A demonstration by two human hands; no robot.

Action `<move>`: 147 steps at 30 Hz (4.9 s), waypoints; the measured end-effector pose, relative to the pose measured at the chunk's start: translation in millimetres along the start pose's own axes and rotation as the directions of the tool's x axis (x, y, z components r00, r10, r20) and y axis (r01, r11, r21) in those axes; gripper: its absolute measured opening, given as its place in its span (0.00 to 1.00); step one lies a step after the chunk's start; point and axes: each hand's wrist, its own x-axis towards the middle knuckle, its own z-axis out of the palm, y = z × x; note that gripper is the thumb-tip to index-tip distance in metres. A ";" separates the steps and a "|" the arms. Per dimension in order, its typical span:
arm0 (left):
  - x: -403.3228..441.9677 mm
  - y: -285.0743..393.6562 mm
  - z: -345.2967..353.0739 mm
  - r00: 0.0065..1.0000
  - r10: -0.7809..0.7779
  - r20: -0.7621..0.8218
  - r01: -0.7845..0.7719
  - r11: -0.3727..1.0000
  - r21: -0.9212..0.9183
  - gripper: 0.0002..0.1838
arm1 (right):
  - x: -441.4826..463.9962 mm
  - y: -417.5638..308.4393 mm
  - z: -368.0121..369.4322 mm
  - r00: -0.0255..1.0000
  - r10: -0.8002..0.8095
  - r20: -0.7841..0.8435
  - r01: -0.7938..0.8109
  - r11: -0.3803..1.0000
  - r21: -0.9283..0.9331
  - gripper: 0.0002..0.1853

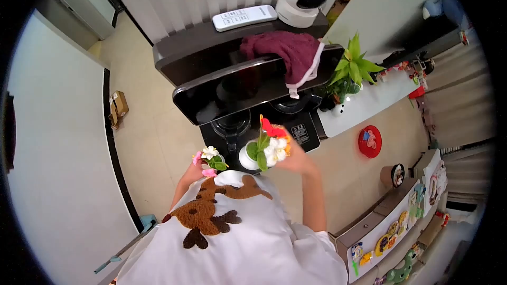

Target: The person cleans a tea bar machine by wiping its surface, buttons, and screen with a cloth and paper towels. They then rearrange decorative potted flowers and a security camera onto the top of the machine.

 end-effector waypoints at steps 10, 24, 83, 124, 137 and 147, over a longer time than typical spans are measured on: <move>30.9 -23.5 1.2 0.934 0.357 -0.032 -0.326 0.883 0.337 0.34 | 10.6 114.1 37.3 0.869 -0.036 -0.493 -0.232 0.851 -0.471 0.31; 21.7 2.8 7.0 0.873 0.486 -0.049 -0.287 0.591 0.754 0.41 | -8.6 11.3 33.7 0.962 0.069 -0.263 -0.272 0.179 -0.946 0.48; -14.0 125.6 56.3 0.978 0.066 0.197 -0.197 0.601 0.775 0.11 | 14.6 -40.6 19.7 0.482 -0.614 -0.625 0.089 0.744 -0.662 0.08; -26.0 115.6 57.2 0.969 0.058 0.239 -0.220 0.637 0.738 0.12 | 135.7 -204.8 -57.0 0.333 -0.795 -0.506 0.459 0.606 -0.650 0.45; -18.6 116.6 64.4 0.962 0.021 0.273 -0.219 0.655 0.723 0.13 | 28.6 -157.4 -99.9 0.032 -0.763 -0.645 0.367 0.609 -0.703 0.44; -8.3 123.7 73.8 0.947 -0.044 0.318 -0.221 0.628 0.746 0.12 | -26.8 0.4 -114.2 0.177 -0.606 -0.775 0.249 0.790 -0.561 0.44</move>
